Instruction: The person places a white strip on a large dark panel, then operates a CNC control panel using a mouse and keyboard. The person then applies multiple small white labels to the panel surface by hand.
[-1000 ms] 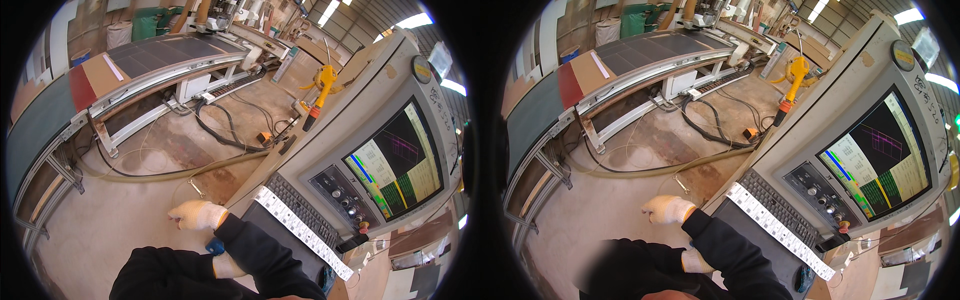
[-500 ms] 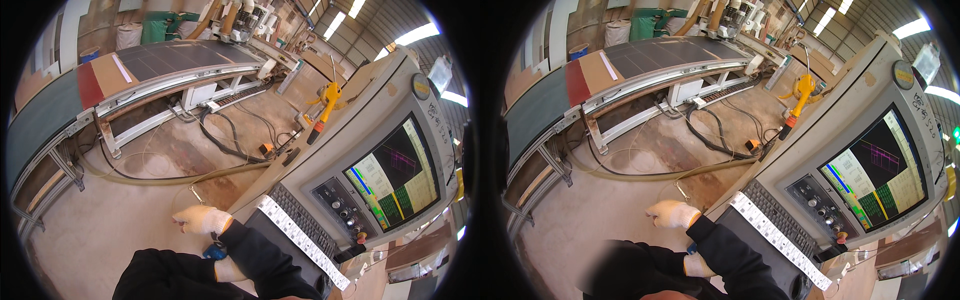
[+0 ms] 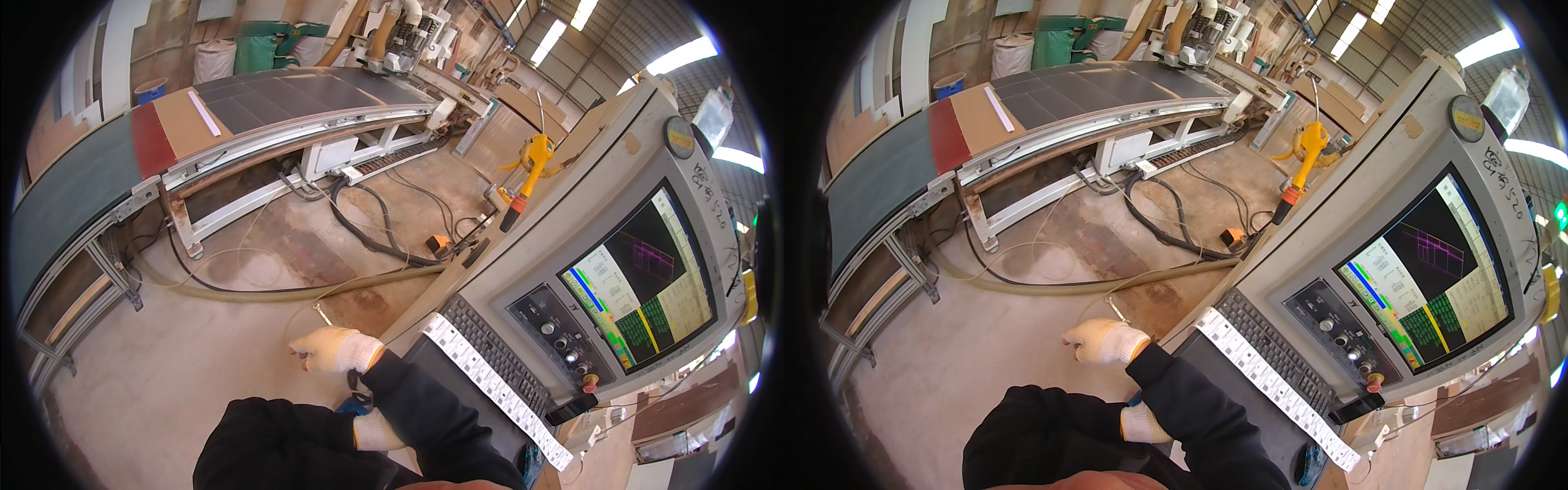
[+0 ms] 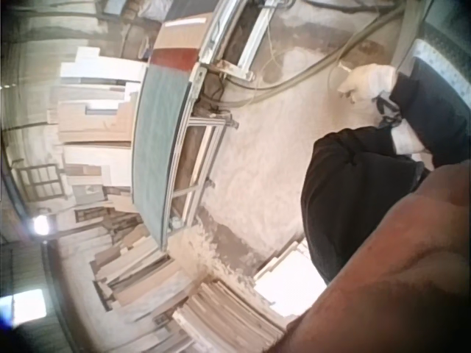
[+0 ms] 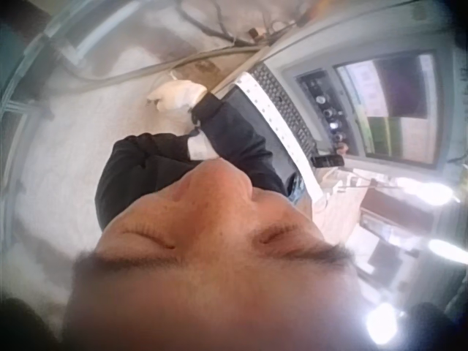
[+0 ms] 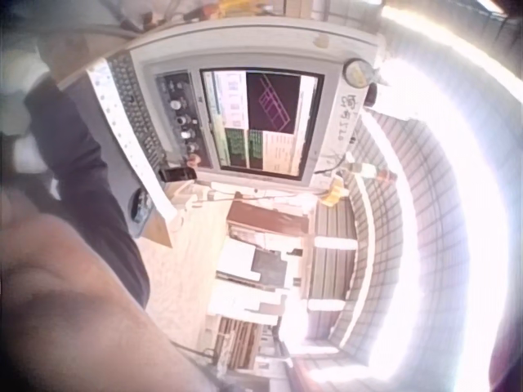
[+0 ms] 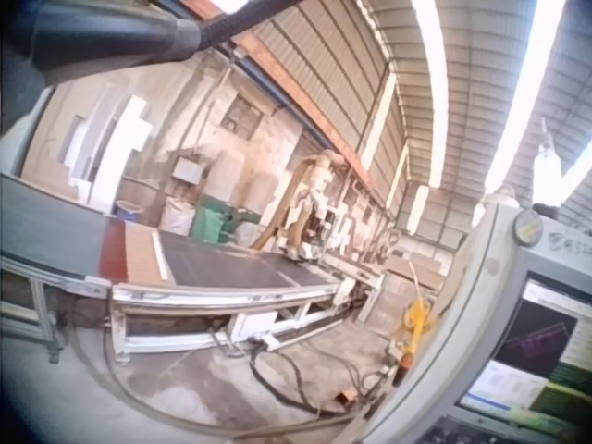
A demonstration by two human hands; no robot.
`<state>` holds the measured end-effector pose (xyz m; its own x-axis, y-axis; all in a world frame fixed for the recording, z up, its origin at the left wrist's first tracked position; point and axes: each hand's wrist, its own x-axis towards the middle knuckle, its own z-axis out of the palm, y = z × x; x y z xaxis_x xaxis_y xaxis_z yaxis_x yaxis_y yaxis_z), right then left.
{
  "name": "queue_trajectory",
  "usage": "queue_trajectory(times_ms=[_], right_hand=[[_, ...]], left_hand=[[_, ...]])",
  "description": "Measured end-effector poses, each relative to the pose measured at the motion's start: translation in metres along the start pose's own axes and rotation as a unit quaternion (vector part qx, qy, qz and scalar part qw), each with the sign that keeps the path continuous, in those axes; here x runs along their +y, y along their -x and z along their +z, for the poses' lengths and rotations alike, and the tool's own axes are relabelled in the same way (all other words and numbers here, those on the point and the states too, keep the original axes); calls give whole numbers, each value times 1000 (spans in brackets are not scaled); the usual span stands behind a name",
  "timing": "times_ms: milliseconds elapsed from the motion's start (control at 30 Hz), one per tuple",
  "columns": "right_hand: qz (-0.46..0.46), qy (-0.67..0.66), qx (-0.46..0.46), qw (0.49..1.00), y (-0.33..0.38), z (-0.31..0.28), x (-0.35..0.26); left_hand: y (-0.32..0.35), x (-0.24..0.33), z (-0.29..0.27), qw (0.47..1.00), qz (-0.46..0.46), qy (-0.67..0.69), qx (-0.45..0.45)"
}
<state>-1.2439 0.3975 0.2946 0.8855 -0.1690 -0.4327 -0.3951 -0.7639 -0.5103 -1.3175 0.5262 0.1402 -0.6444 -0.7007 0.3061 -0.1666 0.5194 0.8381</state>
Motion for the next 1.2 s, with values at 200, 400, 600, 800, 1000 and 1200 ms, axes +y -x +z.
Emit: queue_trajectory(times_ms=[200,400,600,800,1000,1200], right_hand=[[3,14,-4,1000,1,-1,-1],[1,5,1,1000,-2,0,3],[4,20,10,1000,1,-2,2],[9,4,-2,1000,2,-4,1],[23,11,-9,1000,3,-5,0],[26,25,-7,999,1,-6,1]], left_hand=[[10,-26,17,1000,14,-19,-4],[17,-41,16,993,70,-93,2],[5,-17,2,995,29,-82,-54],[6,-16,-1,993,65,-100,8],[0,16,-24,997,-22,-10,-72],[-2,30,-35,994,-49,-41,-89]])
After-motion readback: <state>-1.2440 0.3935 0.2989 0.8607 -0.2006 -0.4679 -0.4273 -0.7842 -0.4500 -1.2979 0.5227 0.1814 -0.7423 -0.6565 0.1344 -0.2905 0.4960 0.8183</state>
